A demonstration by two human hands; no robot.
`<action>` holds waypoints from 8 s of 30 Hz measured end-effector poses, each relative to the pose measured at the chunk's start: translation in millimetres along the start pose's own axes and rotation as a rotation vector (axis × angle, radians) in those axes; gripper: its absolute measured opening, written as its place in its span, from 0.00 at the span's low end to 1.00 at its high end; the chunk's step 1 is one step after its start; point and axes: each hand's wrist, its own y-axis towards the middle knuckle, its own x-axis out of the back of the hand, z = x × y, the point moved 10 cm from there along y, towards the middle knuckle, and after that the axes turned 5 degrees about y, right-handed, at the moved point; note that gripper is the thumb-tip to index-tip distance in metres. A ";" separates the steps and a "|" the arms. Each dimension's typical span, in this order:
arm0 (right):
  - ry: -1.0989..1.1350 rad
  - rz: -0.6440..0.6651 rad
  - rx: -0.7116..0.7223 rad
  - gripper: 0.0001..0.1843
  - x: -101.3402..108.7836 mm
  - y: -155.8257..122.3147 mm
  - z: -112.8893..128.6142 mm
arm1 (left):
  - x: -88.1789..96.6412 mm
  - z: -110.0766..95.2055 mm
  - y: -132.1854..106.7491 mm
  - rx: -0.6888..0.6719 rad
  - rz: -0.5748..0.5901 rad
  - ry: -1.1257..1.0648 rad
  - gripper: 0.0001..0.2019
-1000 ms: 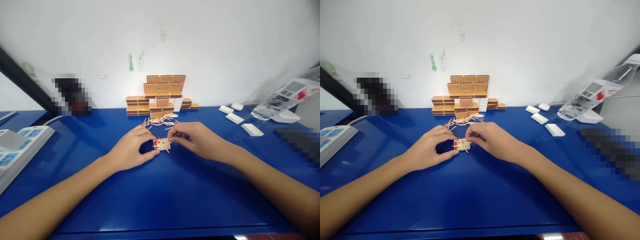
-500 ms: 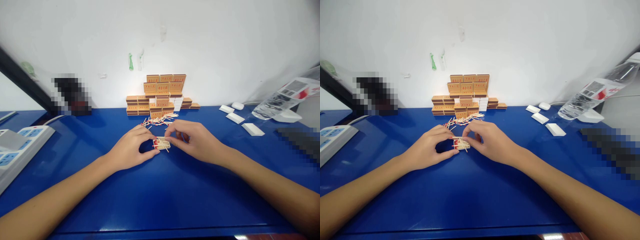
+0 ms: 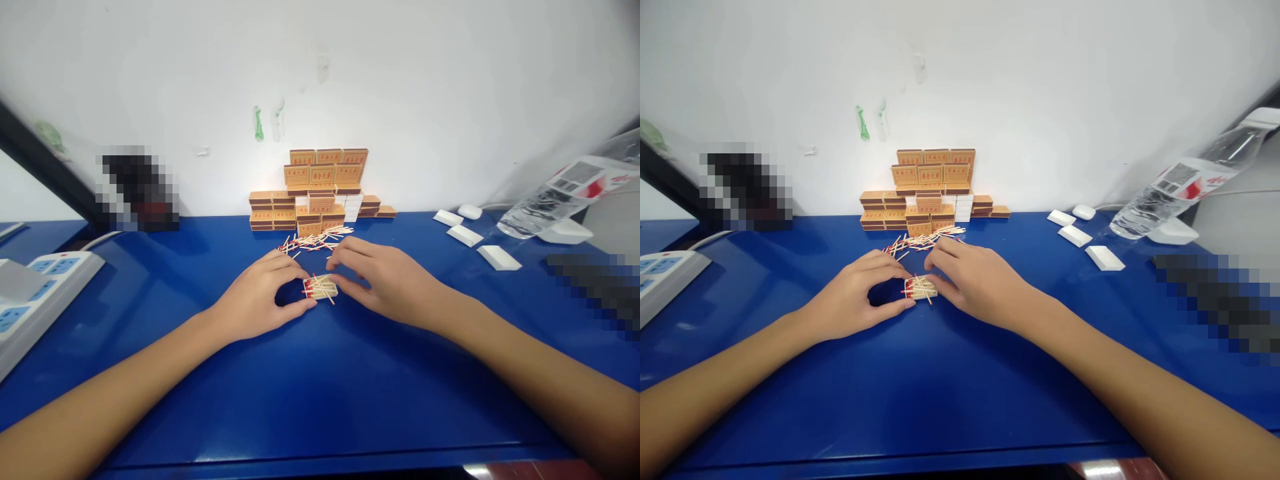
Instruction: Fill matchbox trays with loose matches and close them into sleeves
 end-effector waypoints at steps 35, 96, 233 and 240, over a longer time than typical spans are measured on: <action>0.332 0.013 -0.037 0.06 -13.4 1.8 2.2 | 0.2 -2.6 0.7 -0.009 0.012 -0.005 0.11; 0.197 0.084 -0.050 0.08 -16.8 -0.9 -5.8 | 5.5 -13.9 -1.3 -0.063 -0.044 -0.016 0.05; 0.279 0.102 0.026 0.08 -10.8 -2.0 10.4 | 5.0 -15.8 -3.0 -0.102 -0.076 0.019 0.05; 0.257 0.086 0.022 0.07 -10.6 -2.4 7.0 | 7.8 -16.3 -3.0 -0.096 -0.090 0.032 0.07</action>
